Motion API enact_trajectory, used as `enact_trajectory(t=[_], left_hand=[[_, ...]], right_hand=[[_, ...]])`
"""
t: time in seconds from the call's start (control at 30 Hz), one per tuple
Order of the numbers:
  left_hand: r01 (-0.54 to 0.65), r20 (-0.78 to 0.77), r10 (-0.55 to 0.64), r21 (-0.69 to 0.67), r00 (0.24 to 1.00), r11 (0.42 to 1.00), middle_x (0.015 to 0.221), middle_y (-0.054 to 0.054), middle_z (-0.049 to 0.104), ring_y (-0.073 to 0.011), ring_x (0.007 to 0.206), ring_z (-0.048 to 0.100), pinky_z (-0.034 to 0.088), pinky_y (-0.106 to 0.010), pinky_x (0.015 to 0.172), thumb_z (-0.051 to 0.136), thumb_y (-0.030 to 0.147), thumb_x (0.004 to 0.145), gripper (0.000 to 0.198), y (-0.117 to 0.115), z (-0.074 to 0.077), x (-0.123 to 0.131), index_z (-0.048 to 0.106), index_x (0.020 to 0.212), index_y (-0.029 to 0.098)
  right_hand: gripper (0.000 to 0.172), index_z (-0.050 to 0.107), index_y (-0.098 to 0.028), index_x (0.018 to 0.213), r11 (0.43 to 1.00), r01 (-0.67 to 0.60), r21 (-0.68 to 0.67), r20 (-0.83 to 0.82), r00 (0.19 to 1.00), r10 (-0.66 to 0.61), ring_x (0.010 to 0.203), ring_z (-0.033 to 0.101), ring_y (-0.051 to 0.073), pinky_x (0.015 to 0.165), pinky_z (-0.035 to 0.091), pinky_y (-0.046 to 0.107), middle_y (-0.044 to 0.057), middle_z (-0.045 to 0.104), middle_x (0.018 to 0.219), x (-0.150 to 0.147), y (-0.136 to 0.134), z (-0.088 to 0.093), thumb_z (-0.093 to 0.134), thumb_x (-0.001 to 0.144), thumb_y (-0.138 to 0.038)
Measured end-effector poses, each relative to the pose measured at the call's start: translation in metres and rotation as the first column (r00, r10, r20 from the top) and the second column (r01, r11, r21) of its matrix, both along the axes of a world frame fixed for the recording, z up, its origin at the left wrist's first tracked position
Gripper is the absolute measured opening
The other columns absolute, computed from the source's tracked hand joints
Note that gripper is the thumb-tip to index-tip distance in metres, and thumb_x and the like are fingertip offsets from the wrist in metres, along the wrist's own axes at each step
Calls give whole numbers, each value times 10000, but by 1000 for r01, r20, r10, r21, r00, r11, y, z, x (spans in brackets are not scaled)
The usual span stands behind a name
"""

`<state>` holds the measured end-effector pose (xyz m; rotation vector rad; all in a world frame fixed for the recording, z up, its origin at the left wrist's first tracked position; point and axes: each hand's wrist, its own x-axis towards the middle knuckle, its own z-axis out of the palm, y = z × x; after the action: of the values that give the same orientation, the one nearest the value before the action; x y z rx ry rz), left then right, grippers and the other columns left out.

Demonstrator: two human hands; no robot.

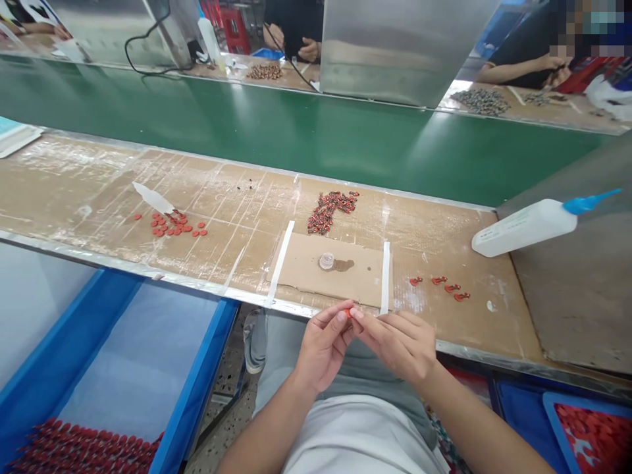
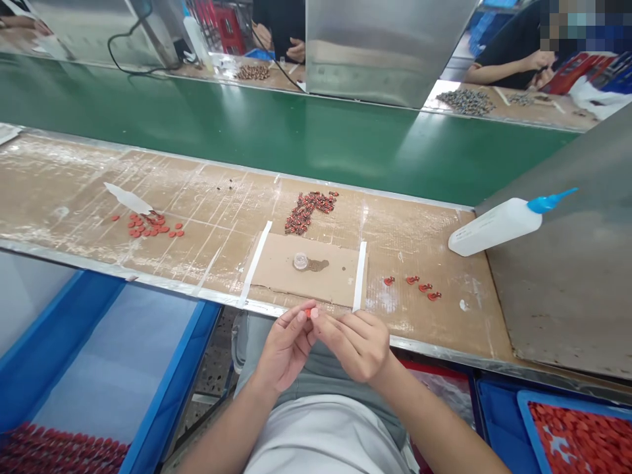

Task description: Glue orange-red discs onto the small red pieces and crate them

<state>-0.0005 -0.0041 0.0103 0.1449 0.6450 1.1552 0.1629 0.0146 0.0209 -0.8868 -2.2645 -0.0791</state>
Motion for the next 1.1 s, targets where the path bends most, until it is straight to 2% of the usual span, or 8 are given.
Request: enact_trajectory(t=[0.17, 0.27, 0.33, 0.4, 0.53, 0.63, 0.83, 1.1], left_hand=[[-102, -37, 101, -36, 994, 994, 970, -76, 733, -123, 890, 679, 528, -227, 832, 679, 206, 826, 226, 4, -6, -10, 698, 1041, 139], [-177, -46, 174, -48, 984, 983, 990, -68, 727, -142, 921, 683, 535, -263, 869, 688, 213, 819, 246, 9, -6, -21, 684, 1055, 147], [-222, -60, 218, -55, 974, 974, 1018, -64, 720, -143, 937, 682, 534, -278, 892, 694, 217, 814, 256, 11, -7, -28, 673, 1061, 156], [-257, -70, 253, -63, 965, 964, 1031, -61, 716, -129, 917, 685, 540, -263, 876, 705, 209, 803, 237, 11, -9, -34, 671, 1032, 161], [-282, -69, 278, -73, 958, 956, 1025, -53, 717, -116, 902, 687, 544, -239, 860, 707, 190, 796, 154, 8, -14, -43, 674, 943, 154], [-293, -68, 289, -79, 955, 953, 1000, -46, 720, -114, 886, 689, 549, -234, 850, 710, 181, 791, 153, 4, -16, -50, 676, 938, 158], [-329, -75, 323, -84, 943, 941, 1009, -54, 710, -105, 862, 686, 556, -225, 842, 700, 168, 798, 153, 1, -24, -61, 671, 948, 154], [-330, -92, 322, -91, 942, 940, 990, -50, 715, -110, 865, 690, 556, -223, 847, 716, 168, 781, 160, 3, -24, -64, 674, 934, 149]], right_hand=[[486, 559, -294, 1282, 995, -99, -9, 9, 995, 99, 750, 704, 144, 596, 521, 279, 7, 738, 1031, -13, 13, 4, 664, 820, -188], [299, 663, -263, 1112, 994, 77, -73, -113, 990, -85, 620, 664, 123, 602, 511, 261, 7, 755, 851, -20, 41, 15, 670, 814, -274], [211, 699, -242, 1013, 929, 311, -199, -193, 917, -348, 589, 643, 128, 608, 505, 262, 24, 745, 799, -23, 76, 17, 606, 852, -343], [301, 705, -212, 1012, 827, 428, -364, -137, 854, -502, 634, 655, 161, 640, 506, 286, 45, 736, 794, -25, 120, 12, 543, 874, -425], [348, 683, -201, 1076, 690, 559, -459, 74, 799, -597, 849, 657, 232, 768, 495, 351, 83, 721, 983, -33, 202, -12, 556, 848, -431], [332, 684, -207, 1073, 660, 601, -452, 165, 783, -600, 983, 613, 251, 836, 471, 372, 93, 684, 1083, -37, 234, -29, 576, 840, -418], [299, 722, -222, 1008, 667, 614, -422, 237, 785, -572, 937, 607, 238, 776, 465, 351, 94, 666, 1074, -35, 241, -43, 527, 884, -412], [300, 715, -222, 1051, 759, 510, -404, 309, 857, -411, 845, 647, 234, 732, 461, 335, 85, 729, 947, -19, 237, -23, 491, 901, -354]])
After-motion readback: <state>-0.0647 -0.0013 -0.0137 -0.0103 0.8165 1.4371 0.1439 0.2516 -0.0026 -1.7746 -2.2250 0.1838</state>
